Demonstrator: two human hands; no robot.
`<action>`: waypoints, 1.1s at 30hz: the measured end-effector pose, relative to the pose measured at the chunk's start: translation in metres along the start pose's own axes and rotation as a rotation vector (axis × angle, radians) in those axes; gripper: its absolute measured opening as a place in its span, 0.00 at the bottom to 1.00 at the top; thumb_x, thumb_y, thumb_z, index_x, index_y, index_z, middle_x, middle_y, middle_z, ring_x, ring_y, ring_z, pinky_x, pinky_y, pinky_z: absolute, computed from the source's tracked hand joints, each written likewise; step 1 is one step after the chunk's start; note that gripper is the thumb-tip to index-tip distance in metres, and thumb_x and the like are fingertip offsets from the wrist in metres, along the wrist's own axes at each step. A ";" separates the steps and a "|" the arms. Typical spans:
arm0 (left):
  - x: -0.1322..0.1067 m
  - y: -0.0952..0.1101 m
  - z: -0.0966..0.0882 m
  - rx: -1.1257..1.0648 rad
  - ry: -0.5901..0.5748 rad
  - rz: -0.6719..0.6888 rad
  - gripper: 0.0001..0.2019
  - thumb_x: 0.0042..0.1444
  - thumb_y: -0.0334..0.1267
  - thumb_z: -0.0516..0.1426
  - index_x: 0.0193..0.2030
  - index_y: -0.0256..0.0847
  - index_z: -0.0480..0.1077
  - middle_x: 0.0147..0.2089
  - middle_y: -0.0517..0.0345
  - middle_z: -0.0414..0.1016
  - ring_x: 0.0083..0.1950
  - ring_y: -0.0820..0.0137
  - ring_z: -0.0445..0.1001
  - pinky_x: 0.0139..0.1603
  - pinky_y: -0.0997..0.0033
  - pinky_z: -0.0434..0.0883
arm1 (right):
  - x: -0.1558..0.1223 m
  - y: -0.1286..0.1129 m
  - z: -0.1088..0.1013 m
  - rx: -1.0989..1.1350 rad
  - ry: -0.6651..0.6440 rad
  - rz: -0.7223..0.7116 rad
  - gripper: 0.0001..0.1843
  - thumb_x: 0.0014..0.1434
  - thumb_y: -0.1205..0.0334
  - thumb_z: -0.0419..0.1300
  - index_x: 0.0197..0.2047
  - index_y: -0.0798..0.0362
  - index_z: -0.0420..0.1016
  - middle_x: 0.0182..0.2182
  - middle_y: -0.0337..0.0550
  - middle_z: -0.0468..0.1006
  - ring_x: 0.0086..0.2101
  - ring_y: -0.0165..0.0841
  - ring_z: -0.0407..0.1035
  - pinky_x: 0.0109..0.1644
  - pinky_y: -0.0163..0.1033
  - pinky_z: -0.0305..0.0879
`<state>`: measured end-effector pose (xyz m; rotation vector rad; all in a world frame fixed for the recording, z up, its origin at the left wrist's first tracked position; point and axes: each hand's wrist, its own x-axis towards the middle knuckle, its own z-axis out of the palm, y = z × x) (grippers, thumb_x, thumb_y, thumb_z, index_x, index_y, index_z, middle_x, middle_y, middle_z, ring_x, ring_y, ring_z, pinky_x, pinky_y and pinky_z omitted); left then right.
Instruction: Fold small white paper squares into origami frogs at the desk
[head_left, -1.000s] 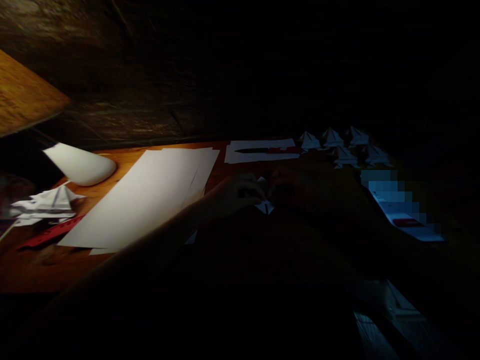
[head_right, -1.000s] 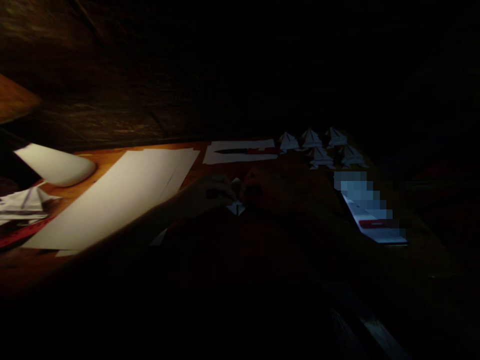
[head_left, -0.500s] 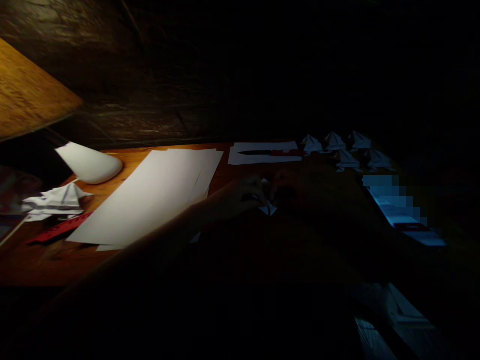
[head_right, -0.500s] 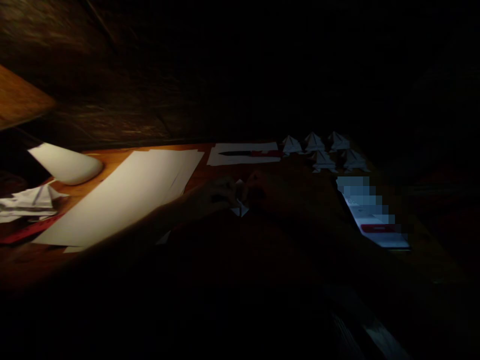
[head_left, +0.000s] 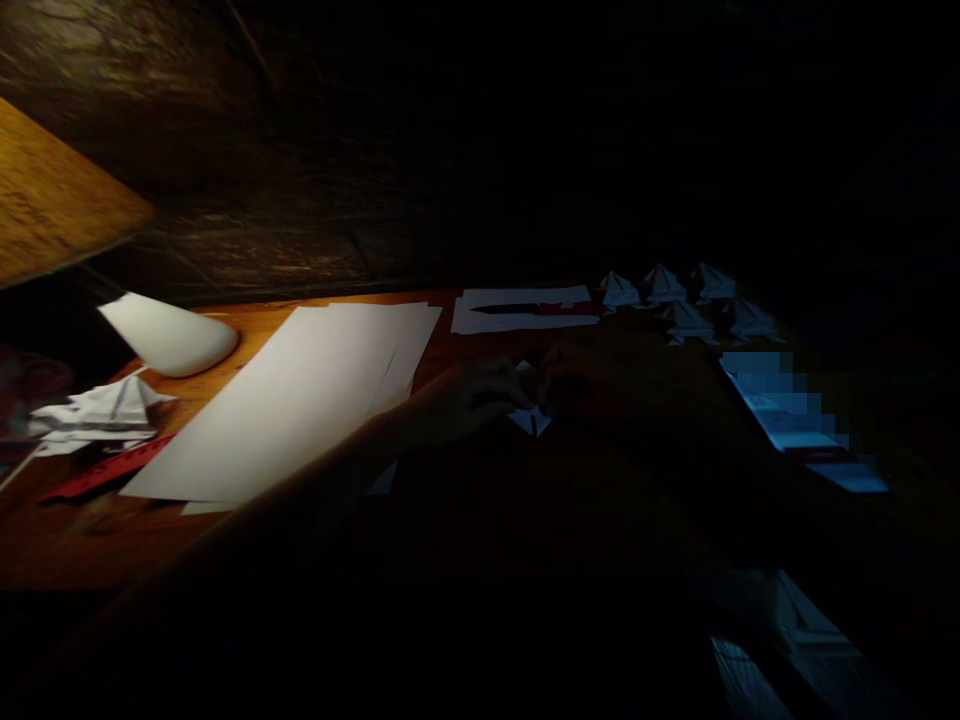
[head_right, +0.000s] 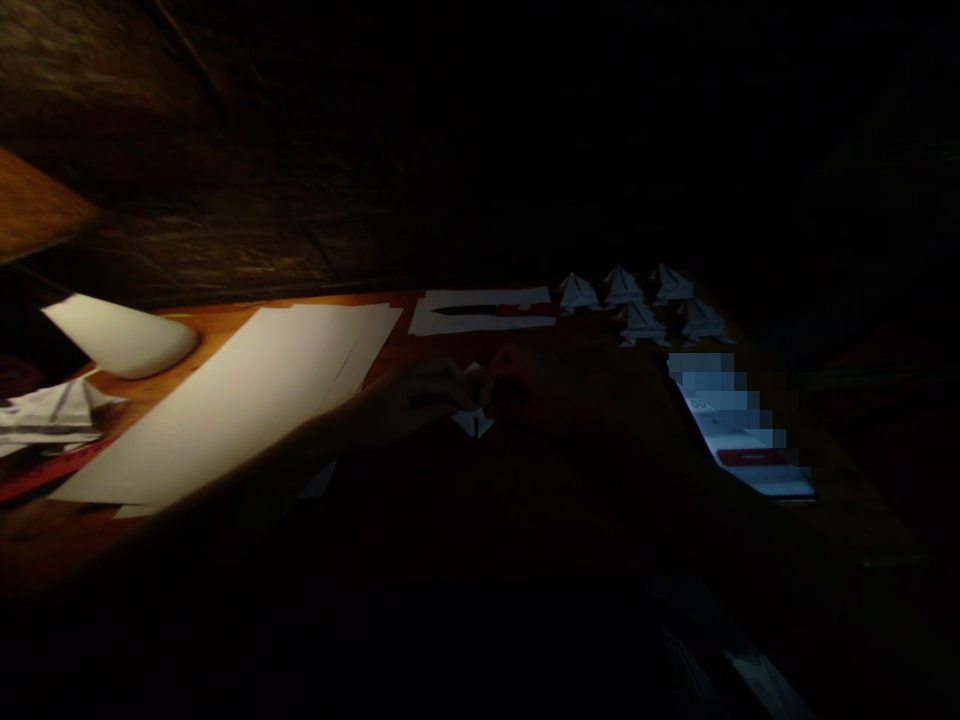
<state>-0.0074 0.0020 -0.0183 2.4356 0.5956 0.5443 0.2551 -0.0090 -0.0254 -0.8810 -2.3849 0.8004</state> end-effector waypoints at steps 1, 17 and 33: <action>0.000 0.000 0.000 -0.002 0.006 0.002 0.10 0.67 0.32 0.57 0.49 0.43 0.79 0.48 0.53 0.74 0.49 0.68 0.74 0.52 0.65 0.73 | 0.000 0.000 0.000 0.009 -0.003 -0.015 0.05 0.62 0.65 0.65 0.43 0.49 0.78 0.48 0.45 0.71 0.48 0.38 0.69 0.55 0.48 0.66; 0.001 0.003 -0.003 0.056 -0.055 0.012 0.09 0.67 0.32 0.57 0.50 0.42 0.78 0.51 0.52 0.73 0.51 0.68 0.74 0.54 0.67 0.73 | 0.002 -0.002 -0.002 0.009 -0.009 0.003 0.06 0.61 0.64 0.65 0.42 0.50 0.78 0.46 0.47 0.72 0.47 0.40 0.70 0.53 0.49 0.67; -0.003 0.000 -0.003 0.352 -0.018 0.186 0.12 0.70 0.34 0.54 0.53 0.46 0.77 0.53 0.56 0.82 0.53 0.64 0.76 0.54 0.62 0.73 | 0.001 -0.004 -0.001 0.063 0.029 0.103 0.14 0.58 0.64 0.67 0.47 0.51 0.72 0.43 0.42 0.74 0.39 0.35 0.69 0.42 0.41 0.65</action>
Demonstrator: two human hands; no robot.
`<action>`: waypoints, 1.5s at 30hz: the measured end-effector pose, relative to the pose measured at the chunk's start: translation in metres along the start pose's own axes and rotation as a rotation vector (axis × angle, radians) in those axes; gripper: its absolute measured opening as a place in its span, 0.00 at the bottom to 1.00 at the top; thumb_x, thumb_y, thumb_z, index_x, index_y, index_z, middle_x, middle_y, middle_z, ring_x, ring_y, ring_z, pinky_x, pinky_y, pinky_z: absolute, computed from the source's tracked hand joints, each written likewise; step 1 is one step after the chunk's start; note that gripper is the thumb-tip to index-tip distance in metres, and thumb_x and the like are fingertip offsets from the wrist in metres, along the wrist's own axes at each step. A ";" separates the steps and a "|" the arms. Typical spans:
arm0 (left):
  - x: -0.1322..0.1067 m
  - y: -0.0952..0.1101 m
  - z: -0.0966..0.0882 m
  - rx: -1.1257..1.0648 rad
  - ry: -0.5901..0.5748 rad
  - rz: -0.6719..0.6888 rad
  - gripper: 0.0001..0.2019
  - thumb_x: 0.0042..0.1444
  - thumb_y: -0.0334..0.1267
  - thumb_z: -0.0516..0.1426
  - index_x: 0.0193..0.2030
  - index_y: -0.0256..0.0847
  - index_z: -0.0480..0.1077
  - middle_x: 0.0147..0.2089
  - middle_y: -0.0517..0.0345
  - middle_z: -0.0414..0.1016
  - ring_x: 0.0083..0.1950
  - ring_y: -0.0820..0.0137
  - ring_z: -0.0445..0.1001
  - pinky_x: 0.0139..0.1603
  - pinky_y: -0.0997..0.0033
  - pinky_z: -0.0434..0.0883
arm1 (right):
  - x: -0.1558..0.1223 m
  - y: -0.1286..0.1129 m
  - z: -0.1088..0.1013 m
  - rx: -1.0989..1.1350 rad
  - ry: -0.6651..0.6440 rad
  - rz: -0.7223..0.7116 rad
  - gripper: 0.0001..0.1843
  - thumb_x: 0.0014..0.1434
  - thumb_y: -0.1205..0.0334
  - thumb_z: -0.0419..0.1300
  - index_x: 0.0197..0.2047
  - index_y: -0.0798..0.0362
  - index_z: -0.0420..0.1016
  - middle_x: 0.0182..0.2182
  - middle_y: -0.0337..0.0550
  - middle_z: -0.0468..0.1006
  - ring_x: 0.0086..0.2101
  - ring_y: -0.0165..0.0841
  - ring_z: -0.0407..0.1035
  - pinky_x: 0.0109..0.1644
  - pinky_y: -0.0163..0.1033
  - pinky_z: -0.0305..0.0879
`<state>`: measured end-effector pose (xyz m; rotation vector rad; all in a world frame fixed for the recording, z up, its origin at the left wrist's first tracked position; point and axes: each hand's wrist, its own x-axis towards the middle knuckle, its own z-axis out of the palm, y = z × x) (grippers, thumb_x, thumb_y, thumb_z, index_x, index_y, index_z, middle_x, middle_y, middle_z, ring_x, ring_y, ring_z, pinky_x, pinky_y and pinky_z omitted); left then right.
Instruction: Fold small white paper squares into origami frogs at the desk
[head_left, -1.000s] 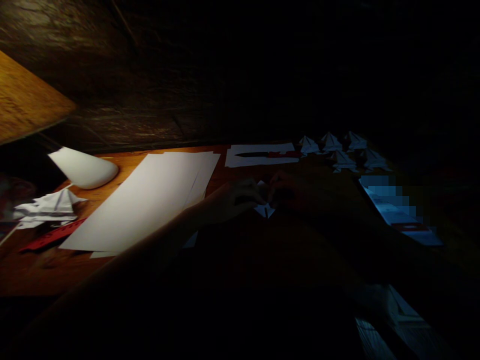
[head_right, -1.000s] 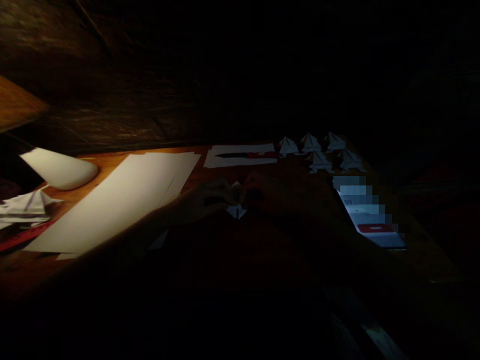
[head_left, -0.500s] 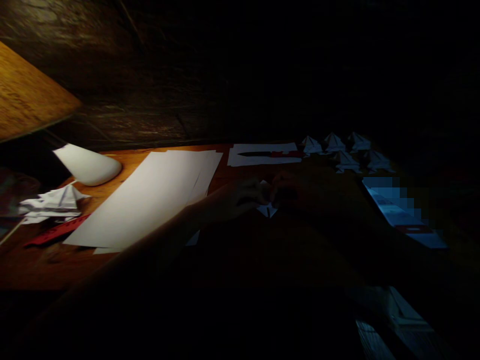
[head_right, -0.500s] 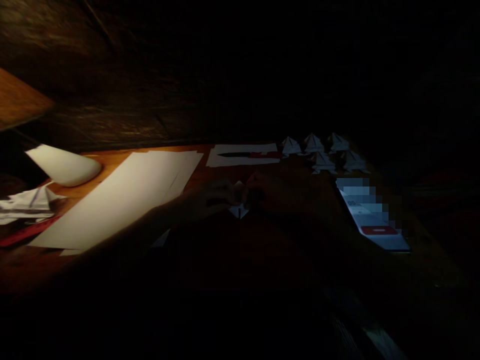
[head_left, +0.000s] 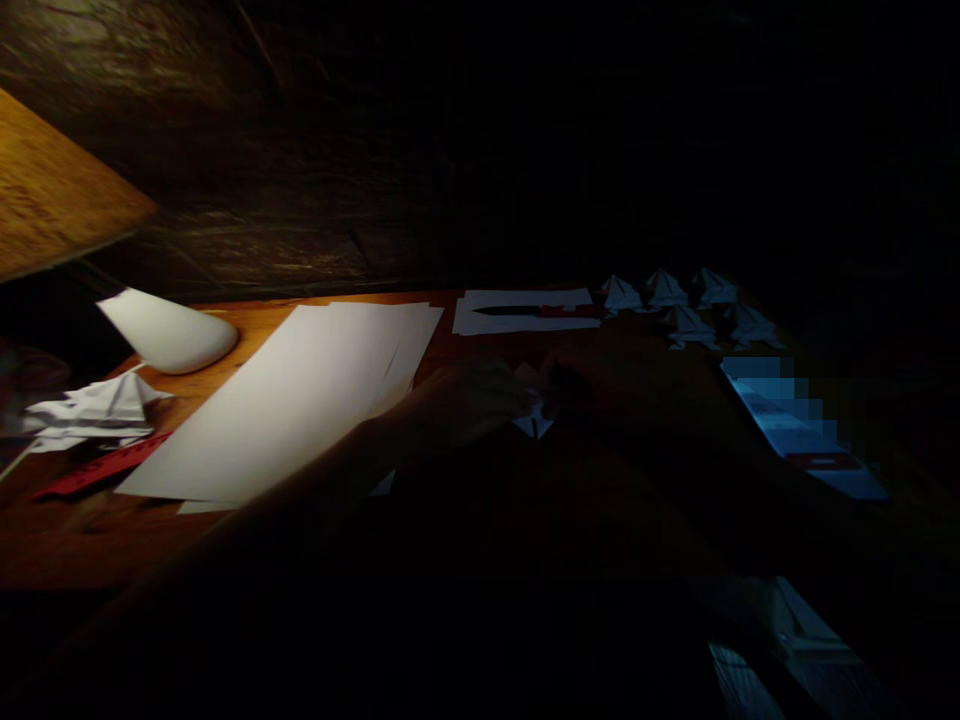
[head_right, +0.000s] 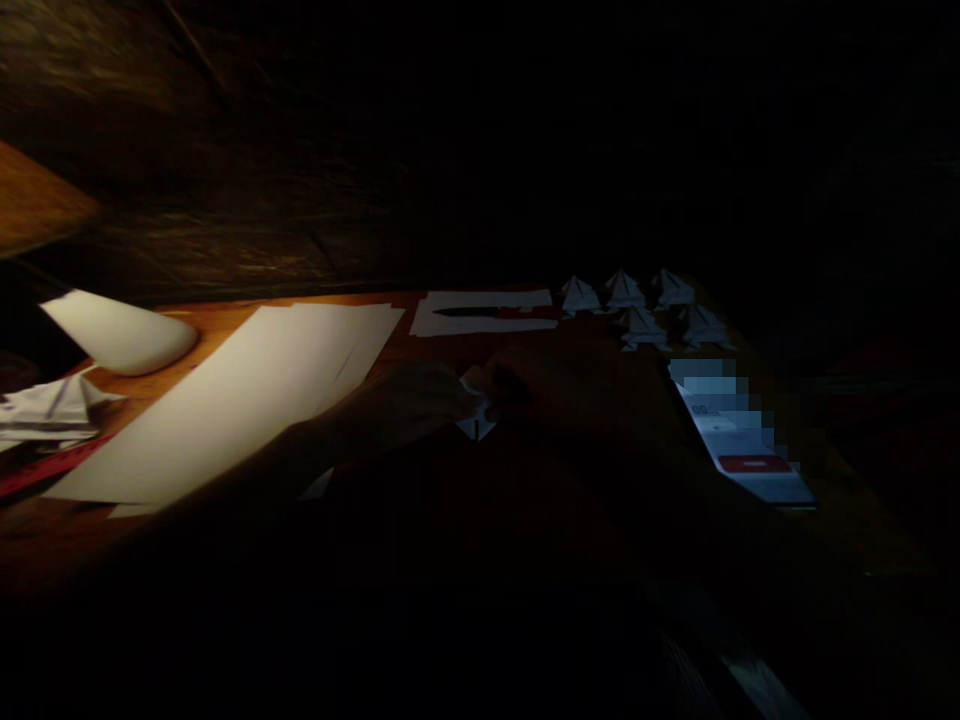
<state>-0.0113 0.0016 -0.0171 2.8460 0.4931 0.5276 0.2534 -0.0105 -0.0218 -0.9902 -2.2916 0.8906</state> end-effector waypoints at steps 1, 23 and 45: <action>0.001 0.000 -0.001 0.001 -0.005 -0.005 0.12 0.70 0.34 0.54 0.52 0.46 0.78 0.51 0.55 0.82 0.52 0.64 0.76 0.52 0.62 0.73 | 0.000 -0.001 0.000 -0.019 0.002 -0.008 0.13 0.58 0.63 0.67 0.46 0.51 0.72 0.43 0.43 0.74 0.40 0.36 0.69 0.42 0.41 0.65; -0.001 0.008 -0.011 -0.034 -0.056 0.001 0.23 0.56 0.20 0.52 0.50 0.46 0.78 0.54 0.56 0.80 0.58 0.61 0.74 0.61 0.53 0.69 | -0.008 -0.010 -0.013 -0.223 -0.116 -0.196 0.10 0.59 0.67 0.66 0.42 0.44 0.85 0.50 0.43 0.75 0.48 0.39 0.72 0.53 0.49 0.68; -0.006 0.000 -0.013 -0.083 -0.084 -0.055 0.22 0.59 0.23 0.52 0.52 0.48 0.80 0.55 0.56 0.80 0.59 0.62 0.75 0.62 0.53 0.70 | -0.008 -0.007 -0.021 -0.302 -0.167 -0.204 0.19 0.56 0.75 0.61 0.43 0.42 0.85 0.53 0.39 0.78 0.50 0.38 0.73 0.54 0.45 0.67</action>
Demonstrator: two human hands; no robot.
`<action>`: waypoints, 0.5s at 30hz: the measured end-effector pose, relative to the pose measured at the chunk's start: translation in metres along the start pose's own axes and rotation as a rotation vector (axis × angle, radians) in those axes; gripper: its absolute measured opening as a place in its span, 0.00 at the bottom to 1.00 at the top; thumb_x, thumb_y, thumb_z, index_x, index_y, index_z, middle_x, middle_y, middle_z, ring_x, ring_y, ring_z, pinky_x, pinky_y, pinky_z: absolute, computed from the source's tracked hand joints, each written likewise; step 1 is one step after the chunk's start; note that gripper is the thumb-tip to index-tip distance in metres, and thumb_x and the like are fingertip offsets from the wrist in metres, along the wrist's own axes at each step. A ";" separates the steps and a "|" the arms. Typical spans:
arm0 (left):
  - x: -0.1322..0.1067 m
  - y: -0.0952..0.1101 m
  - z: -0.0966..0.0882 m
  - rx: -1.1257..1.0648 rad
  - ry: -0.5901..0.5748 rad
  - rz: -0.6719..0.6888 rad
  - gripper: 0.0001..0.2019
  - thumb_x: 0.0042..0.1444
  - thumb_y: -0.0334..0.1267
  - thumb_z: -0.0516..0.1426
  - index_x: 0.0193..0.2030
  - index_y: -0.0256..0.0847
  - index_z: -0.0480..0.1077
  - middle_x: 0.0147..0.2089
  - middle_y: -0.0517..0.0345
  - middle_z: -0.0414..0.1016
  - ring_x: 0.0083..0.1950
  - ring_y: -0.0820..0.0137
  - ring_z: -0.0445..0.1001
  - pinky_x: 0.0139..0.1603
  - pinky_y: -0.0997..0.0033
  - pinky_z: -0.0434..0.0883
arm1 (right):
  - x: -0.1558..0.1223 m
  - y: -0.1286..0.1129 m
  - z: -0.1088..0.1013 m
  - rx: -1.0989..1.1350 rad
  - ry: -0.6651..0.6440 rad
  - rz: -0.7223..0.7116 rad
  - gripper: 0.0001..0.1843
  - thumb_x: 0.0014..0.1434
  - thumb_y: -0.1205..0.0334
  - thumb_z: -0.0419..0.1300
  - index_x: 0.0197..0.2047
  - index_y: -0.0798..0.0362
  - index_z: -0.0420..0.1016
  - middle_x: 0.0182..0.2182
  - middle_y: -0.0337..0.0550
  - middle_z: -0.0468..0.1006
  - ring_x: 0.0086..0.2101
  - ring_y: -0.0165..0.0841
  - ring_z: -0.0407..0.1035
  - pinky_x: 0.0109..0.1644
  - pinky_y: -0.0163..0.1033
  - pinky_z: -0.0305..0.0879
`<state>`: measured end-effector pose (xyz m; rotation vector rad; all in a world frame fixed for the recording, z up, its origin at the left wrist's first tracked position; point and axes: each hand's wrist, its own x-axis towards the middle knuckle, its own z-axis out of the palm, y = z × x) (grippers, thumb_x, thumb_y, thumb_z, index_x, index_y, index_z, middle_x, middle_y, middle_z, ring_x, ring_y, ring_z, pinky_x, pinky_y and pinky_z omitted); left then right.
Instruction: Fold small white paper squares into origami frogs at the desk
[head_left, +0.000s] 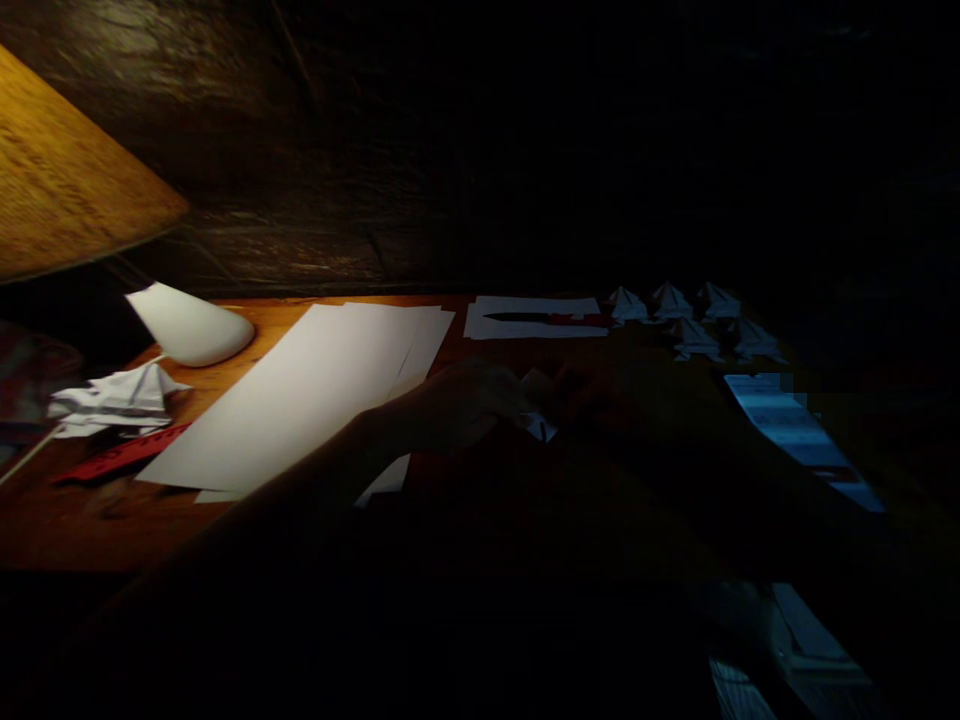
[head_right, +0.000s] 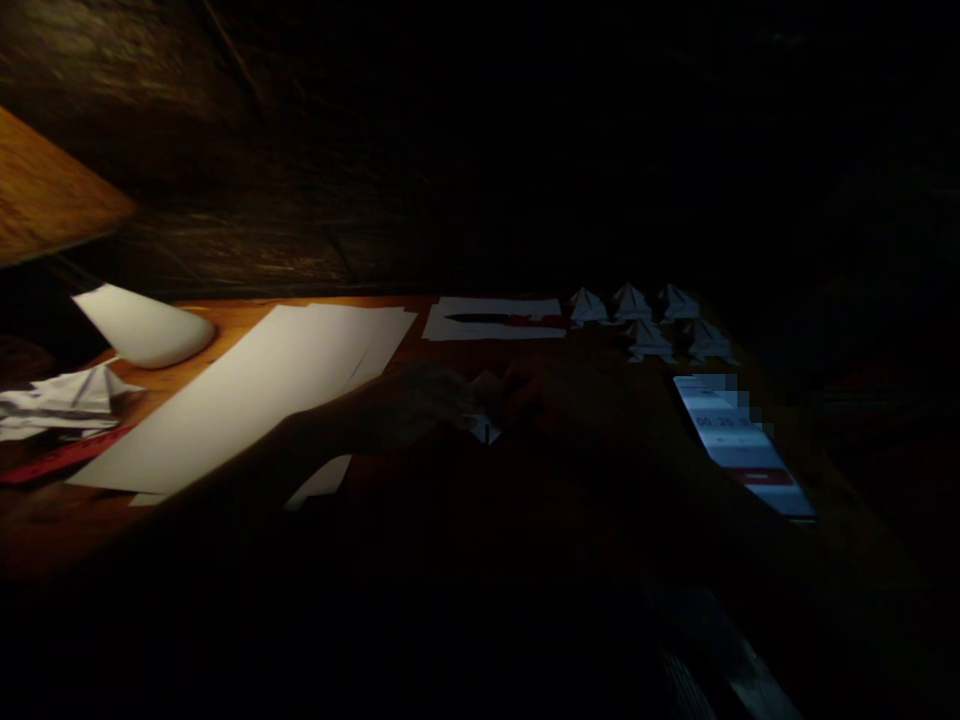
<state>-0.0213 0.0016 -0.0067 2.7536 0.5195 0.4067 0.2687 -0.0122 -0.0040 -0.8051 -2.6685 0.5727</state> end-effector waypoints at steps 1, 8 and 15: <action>-0.001 0.000 0.000 0.011 -0.003 -0.026 0.22 0.60 0.24 0.52 0.51 0.49 0.81 0.56 0.56 0.80 0.59 0.61 0.74 0.62 0.52 0.70 | 0.000 0.002 0.000 -0.016 -0.016 -0.006 0.21 0.55 0.76 0.61 0.44 0.42 0.85 0.54 0.40 0.77 0.50 0.39 0.73 0.54 0.46 0.67; 0.000 -0.002 0.000 0.015 0.011 -0.057 0.23 0.59 0.24 0.51 0.53 0.46 0.79 0.54 0.51 0.78 0.55 0.62 0.75 0.57 0.56 0.73 | 0.000 0.002 0.000 0.013 -0.006 0.007 0.21 0.54 0.76 0.61 0.43 0.43 0.86 0.53 0.42 0.78 0.52 0.39 0.72 0.57 0.48 0.66; 0.000 0.000 -0.003 -0.026 -0.008 -0.048 0.22 0.59 0.22 0.51 0.52 0.45 0.79 0.54 0.52 0.77 0.55 0.64 0.75 0.57 0.60 0.73 | -0.003 0.004 0.001 0.020 0.018 0.021 0.21 0.54 0.76 0.61 0.42 0.41 0.86 0.56 0.38 0.79 0.52 0.39 0.74 0.56 0.48 0.67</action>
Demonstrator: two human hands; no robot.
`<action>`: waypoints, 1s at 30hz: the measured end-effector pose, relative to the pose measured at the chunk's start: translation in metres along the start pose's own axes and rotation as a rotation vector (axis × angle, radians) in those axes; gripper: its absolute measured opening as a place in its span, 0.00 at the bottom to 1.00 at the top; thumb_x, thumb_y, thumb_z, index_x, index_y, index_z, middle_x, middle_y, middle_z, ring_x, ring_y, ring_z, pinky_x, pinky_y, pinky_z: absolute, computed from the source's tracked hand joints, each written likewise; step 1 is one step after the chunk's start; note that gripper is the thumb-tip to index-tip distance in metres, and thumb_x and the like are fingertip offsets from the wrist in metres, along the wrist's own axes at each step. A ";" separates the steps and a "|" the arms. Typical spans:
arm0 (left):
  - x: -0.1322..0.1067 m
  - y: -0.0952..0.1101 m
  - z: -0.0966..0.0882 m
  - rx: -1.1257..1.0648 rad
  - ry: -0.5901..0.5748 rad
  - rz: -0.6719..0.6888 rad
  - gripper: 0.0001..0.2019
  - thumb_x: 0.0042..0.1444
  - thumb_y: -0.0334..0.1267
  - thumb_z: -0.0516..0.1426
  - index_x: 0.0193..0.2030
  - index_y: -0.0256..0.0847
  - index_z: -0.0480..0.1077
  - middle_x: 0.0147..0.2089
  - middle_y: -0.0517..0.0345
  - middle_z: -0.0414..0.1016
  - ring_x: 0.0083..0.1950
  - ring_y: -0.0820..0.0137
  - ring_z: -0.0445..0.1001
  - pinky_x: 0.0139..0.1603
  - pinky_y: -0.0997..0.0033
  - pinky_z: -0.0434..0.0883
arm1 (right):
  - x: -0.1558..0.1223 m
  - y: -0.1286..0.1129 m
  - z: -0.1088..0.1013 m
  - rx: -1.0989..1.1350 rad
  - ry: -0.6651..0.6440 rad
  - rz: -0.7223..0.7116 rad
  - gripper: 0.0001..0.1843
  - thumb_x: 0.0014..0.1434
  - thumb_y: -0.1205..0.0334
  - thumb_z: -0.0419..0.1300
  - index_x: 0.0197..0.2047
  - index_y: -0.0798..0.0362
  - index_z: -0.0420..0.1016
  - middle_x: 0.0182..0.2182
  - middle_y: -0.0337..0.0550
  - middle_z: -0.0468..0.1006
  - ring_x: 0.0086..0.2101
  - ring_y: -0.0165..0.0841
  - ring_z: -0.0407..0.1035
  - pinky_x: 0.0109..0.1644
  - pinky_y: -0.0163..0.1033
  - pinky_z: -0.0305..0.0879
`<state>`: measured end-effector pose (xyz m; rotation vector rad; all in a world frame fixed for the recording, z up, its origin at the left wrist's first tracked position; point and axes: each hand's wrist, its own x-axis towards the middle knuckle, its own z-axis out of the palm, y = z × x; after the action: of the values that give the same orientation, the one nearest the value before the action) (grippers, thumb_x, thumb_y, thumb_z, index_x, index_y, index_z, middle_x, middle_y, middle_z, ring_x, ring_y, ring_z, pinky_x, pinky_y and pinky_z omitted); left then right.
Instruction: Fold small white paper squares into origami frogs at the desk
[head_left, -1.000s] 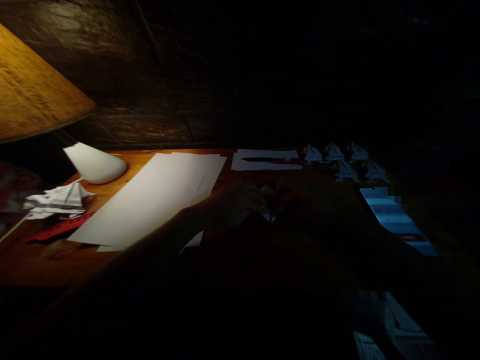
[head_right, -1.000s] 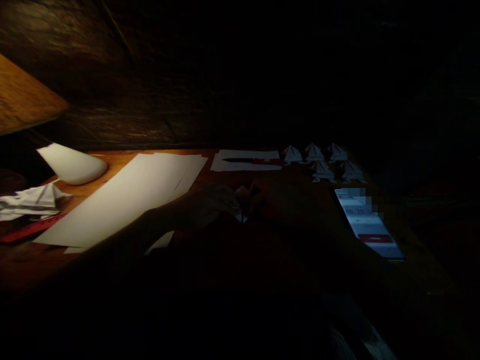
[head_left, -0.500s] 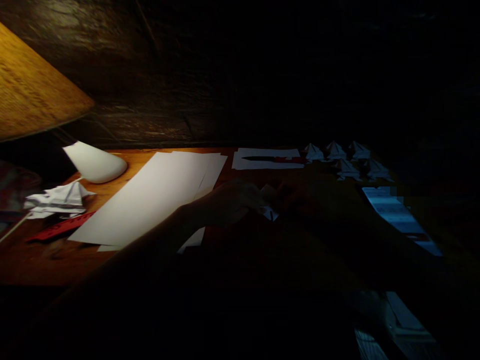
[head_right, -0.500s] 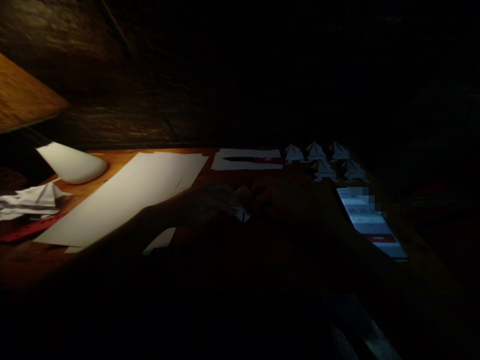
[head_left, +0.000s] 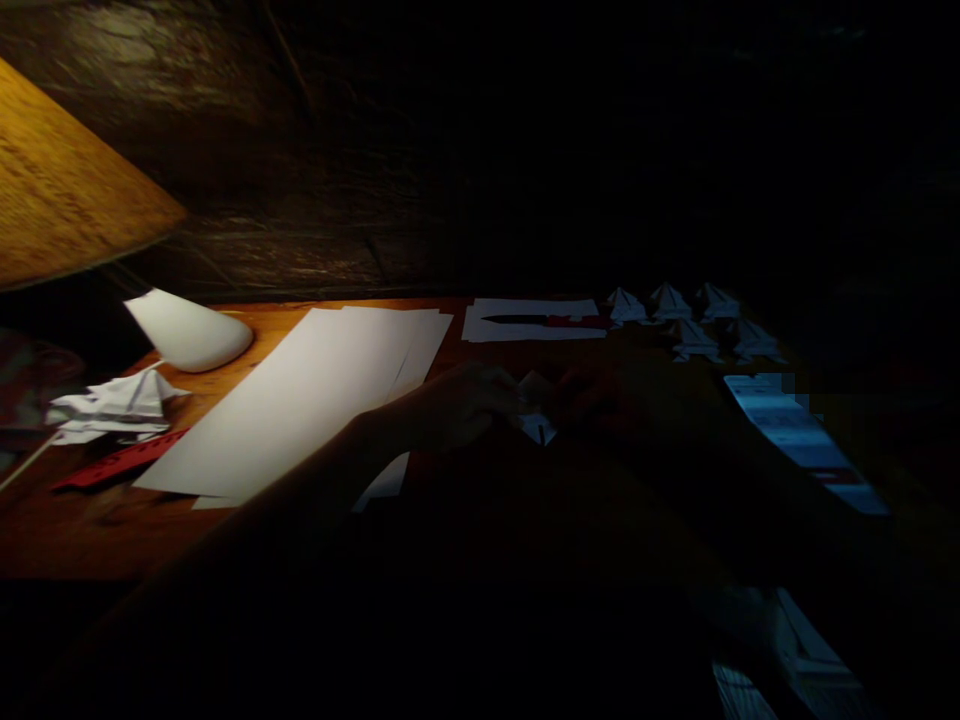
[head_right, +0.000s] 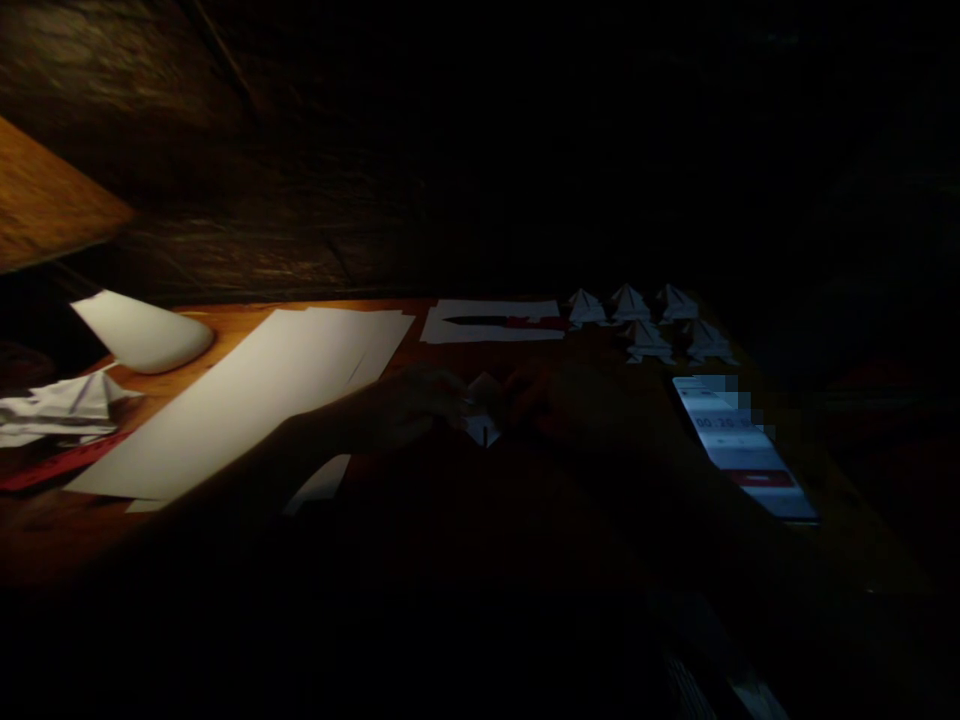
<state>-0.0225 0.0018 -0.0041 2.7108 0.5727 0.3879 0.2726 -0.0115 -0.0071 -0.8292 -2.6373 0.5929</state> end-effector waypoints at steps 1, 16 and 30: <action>0.000 0.000 0.000 0.003 0.000 0.001 0.23 0.59 0.22 0.51 0.54 0.46 0.78 0.54 0.51 0.77 0.56 0.64 0.75 0.57 0.60 0.73 | 0.000 0.001 0.000 -0.013 -0.008 0.000 0.22 0.54 0.76 0.61 0.43 0.41 0.86 0.56 0.38 0.79 0.51 0.39 0.74 0.56 0.48 0.67; 0.001 0.004 0.003 0.112 0.035 -0.008 0.22 0.57 0.25 0.51 0.50 0.47 0.80 0.54 0.52 0.78 0.58 0.59 0.73 0.59 0.51 0.72 | 0.002 -0.016 -0.002 -0.114 0.021 -0.026 0.17 0.58 0.73 0.60 0.44 0.45 0.85 0.52 0.43 0.80 0.49 0.40 0.73 0.53 0.47 0.68; 0.003 0.005 0.006 0.084 0.000 0.110 0.26 0.55 0.20 0.52 0.53 0.48 0.78 0.55 0.57 0.79 0.60 0.61 0.71 0.63 0.53 0.68 | 0.004 -0.020 0.001 -0.031 0.051 -0.050 0.19 0.58 0.75 0.59 0.46 0.46 0.85 0.49 0.44 0.80 0.47 0.38 0.74 0.51 0.46 0.69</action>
<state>-0.0166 -0.0030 -0.0071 2.8317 0.4503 0.4001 0.2596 -0.0247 0.0024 -0.7745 -2.6191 0.5122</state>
